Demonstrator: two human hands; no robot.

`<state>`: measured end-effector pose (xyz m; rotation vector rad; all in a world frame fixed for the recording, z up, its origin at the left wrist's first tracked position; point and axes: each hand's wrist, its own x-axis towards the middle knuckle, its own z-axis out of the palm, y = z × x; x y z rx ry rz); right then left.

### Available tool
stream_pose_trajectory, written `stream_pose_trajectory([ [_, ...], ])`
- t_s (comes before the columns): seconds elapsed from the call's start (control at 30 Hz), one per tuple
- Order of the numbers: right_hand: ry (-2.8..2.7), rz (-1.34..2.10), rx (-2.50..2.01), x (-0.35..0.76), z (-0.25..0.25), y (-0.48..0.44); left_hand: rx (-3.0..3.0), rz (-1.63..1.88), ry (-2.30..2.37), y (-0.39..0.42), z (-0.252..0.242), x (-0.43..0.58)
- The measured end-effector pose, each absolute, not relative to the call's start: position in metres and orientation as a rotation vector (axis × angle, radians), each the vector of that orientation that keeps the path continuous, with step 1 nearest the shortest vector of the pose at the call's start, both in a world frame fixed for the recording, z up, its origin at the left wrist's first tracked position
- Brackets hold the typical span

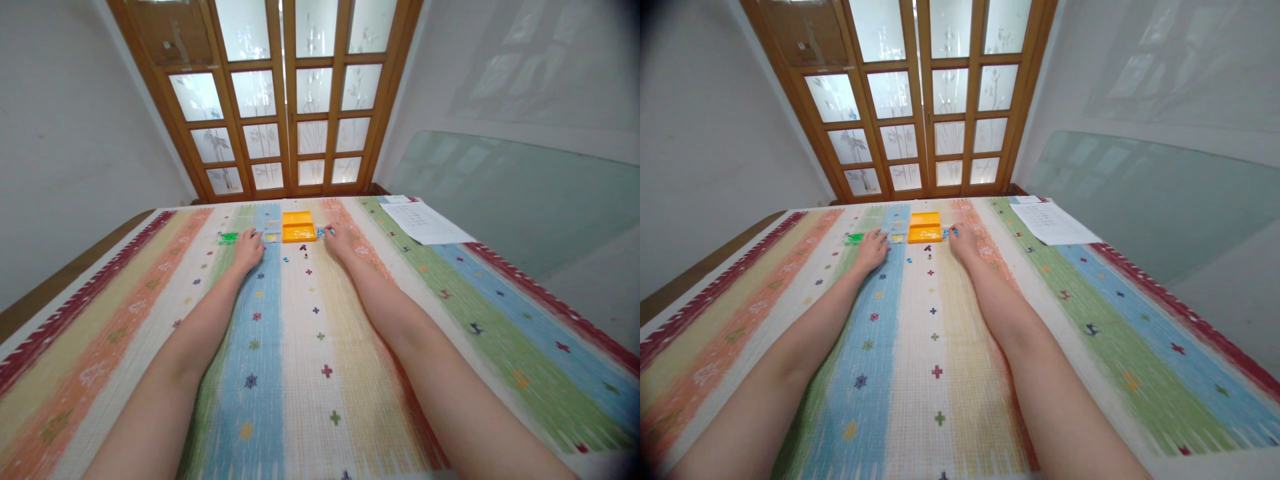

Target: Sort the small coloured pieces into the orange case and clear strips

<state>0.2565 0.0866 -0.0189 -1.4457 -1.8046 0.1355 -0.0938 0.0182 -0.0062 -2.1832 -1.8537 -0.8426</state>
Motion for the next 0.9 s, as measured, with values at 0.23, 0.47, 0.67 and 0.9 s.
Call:
stream_pose_trajectory([
  [0.23,-1.847,0.094,-1.401,0.244,-0.018,0.081,-2.585,-0.650,-1.506,-0.001,0.003,-0.037],
  [0.47,-1.914,0.094,-1.372,0.235,-0.018,0.078,-2.816,-0.483,-1.262,-0.003,0.001,0.012],
  [0.67,-1.913,0.101,-1.357,0.230,-0.016,0.075,-2.832,-0.458,-1.228,-0.007,-0.005,0.011],
  [0.9,-1.906,0.118,-1.340,0.229,-0.011,0.069,-2.817,-0.518,-1.319,-0.012,-0.005,0.000],
])
